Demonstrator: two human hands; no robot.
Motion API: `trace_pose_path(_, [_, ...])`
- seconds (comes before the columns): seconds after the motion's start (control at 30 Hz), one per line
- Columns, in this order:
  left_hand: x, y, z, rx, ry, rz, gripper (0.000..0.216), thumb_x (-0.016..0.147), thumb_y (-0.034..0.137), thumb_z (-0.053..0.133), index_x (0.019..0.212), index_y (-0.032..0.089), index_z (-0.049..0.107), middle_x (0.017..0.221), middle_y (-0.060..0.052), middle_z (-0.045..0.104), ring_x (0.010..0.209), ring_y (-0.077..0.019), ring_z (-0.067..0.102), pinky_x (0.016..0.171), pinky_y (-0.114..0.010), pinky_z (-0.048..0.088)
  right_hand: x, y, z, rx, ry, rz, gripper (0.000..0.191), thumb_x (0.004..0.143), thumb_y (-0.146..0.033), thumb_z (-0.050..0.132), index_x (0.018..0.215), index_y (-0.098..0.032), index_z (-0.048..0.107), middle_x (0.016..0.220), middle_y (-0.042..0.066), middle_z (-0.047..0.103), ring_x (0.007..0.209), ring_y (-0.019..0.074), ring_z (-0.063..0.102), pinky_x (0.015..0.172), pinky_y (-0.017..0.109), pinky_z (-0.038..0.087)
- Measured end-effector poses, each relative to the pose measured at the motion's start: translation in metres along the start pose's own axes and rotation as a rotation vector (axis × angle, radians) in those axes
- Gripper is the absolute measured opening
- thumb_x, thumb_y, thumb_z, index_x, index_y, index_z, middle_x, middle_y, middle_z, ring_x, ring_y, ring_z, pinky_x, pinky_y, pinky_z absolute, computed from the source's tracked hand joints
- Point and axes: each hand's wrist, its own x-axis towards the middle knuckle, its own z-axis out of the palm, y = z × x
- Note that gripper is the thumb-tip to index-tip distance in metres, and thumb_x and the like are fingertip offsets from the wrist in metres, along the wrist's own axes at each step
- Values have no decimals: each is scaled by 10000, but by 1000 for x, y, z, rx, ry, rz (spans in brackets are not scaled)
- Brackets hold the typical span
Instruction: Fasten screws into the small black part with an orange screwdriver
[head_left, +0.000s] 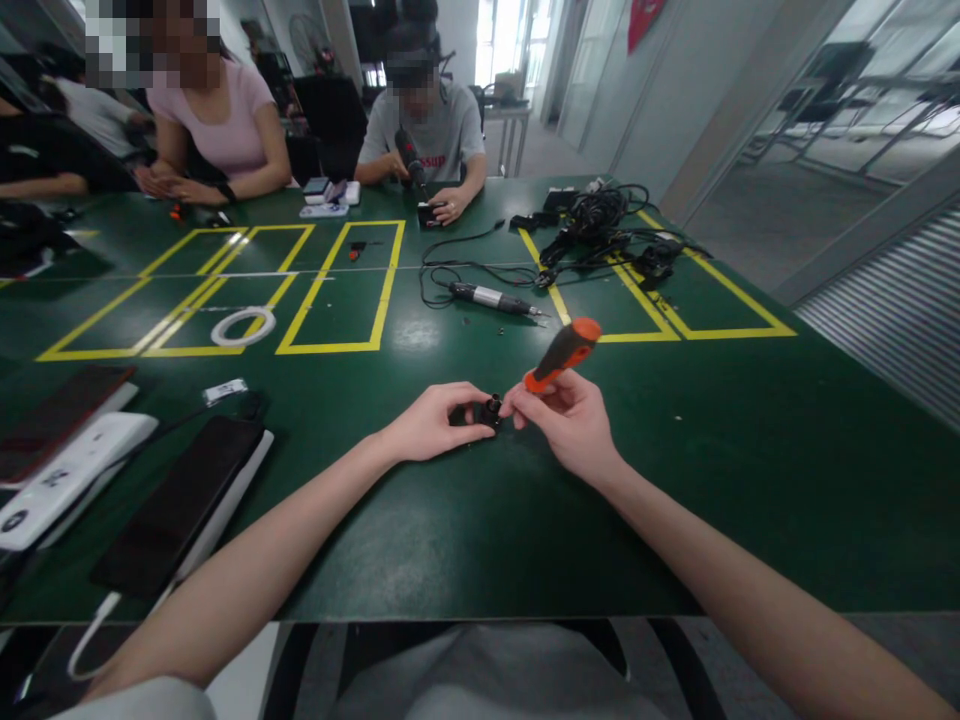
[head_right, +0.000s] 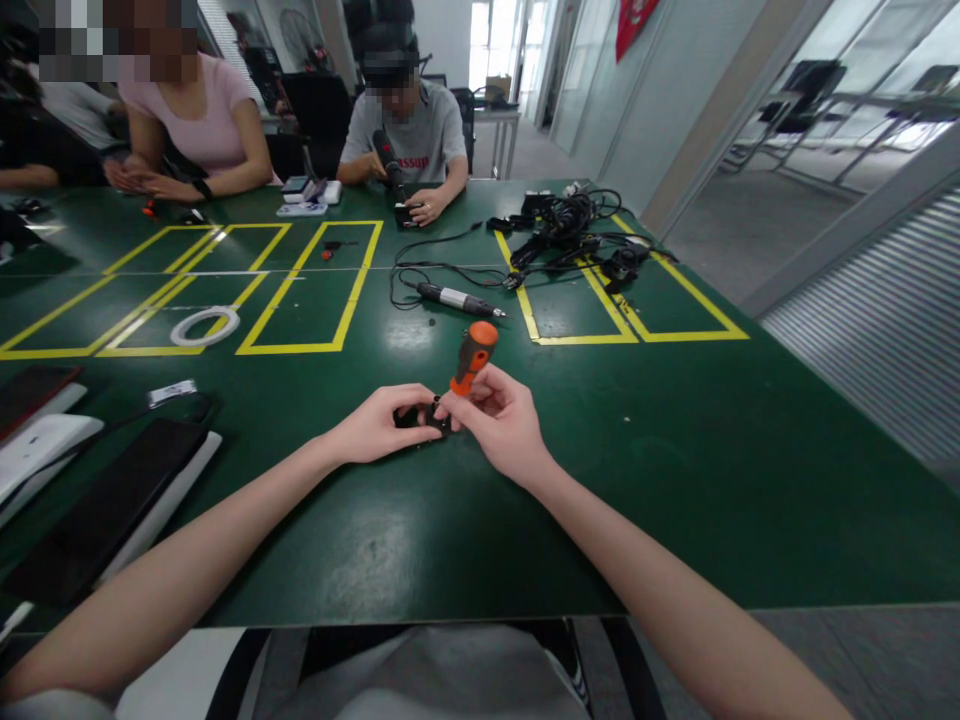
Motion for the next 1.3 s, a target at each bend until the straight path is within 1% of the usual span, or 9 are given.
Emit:
trace_pose_path(0.2, [0,0,1,-27,2,0,282,872,340,767,1056,131,722,919,-31,678,731,-117,568,714,-252,467,3,-5,-3,-43,-14,-36,330,848,-495,808,753,-197,701,768,19,685,554,114,599,551,281,545])
trace_pose_path(0.3, [-1,1,0,-27,-12,-7,269,875,333,760,1054,136,721,916,-26,671,745,-119,573,706,-246,458,2,-5,-4,18,-83,13,337,923,-525,720,860,-194,716,741,20,697,550,121,620,559,285,553])
trace_pose_path(0.4, [-1,3,-1,-3,-16,-26,249,877,344,760,1014,139,725,882,-18,659,746,-120,565,699,-242,445,0,-4,-4,93,-103,25,347,901,-529,754,1006,-208,676,778,20,736,564,123,635,576,281,566])
trace_pose_path(0.67, [-2,4,0,-30,-14,-15,288,879,330,758,1093,142,719,951,-41,694,759,-127,586,725,-257,478,0,-4,-4,23,-56,9,339,859,-511,802,793,-195,699,752,11,671,528,107,586,539,278,521])
trace_pose_path(0.77, [-2,4,0,-27,-12,-28,275,884,334,751,1080,145,716,938,-38,684,767,-129,583,724,-253,480,0,-3,-3,74,-83,44,362,912,-555,728,861,-196,716,709,5,666,523,113,591,543,281,517])
trace_pose_path(0.87, [-3,4,0,-15,-21,-26,243,890,342,748,1029,145,719,911,-30,671,768,-128,576,722,-249,474,-2,-1,-1,142,-67,64,388,854,-558,792,990,-208,694,794,22,726,558,122,615,564,288,544])
trace_pose_path(1.1, [-3,3,0,-20,-23,-21,264,889,333,756,1071,146,720,956,-44,696,780,-133,596,741,-260,488,-1,-2,-2,28,-32,32,355,834,-509,823,734,-199,684,753,27,701,549,119,583,554,298,531])
trace_pose_path(1.2, [-3,3,1,-28,-13,-20,285,885,331,756,1095,143,716,939,-40,687,778,-134,594,737,-260,490,0,-3,-3,31,-36,50,335,836,-521,817,811,-201,719,674,-3,661,530,119,581,543,289,517])
trace_pose_path(1.3, [-3,3,1,-28,-9,-18,271,883,336,754,1063,136,716,922,-36,675,773,-133,587,736,-262,485,2,-2,-2,110,-45,82,359,851,-534,798,961,-205,708,725,3,719,515,116,603,536,282,529])
